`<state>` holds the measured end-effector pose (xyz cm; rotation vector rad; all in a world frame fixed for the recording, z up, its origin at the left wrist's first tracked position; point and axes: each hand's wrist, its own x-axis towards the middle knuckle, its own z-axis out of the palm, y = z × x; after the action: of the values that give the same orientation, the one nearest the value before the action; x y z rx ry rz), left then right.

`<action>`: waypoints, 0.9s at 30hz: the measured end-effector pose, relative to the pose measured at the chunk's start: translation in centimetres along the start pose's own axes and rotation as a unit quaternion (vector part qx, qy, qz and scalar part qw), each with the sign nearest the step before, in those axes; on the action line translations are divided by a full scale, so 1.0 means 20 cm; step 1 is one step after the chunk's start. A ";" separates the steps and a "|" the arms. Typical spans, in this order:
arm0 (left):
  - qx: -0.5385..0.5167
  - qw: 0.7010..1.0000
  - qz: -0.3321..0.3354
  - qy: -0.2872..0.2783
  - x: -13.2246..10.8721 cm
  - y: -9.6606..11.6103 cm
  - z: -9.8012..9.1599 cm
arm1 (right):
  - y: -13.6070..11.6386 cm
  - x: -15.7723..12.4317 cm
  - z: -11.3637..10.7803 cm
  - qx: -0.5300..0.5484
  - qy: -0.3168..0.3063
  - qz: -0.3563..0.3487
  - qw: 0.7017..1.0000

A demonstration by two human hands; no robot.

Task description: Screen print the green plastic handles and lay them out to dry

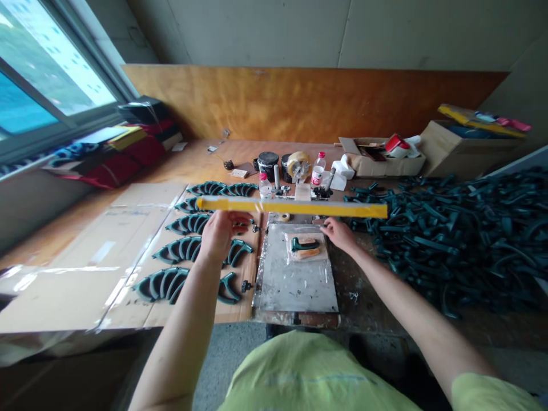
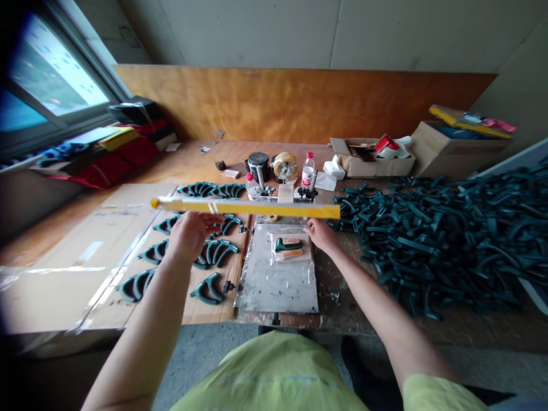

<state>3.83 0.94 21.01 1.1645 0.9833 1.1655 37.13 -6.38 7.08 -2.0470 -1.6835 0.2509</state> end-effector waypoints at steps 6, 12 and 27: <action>-0.061 0.997 0.021 0.038 0.05 0.02 0.07 | -0.11 -0.14 0.17 -0.033 -0.079 -0.107 0.991; 0.011 0.947 -0.309 -0.088 -0.42 -0.46 0.11 | -0.46 -0.31 0.14 0.000 0.015 -0.216 0.976; 0.138 0.839 -0.461 0.253 -0.71 -1.11 -0.89 | 0.74 -0.10 -0.40 -0.278 -0.010 0.177 0.944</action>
<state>-12.36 -10.61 -3.90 0.4207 1.8929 0.5254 53.03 -12.16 6.76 -2.7717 -1.5012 -0.1096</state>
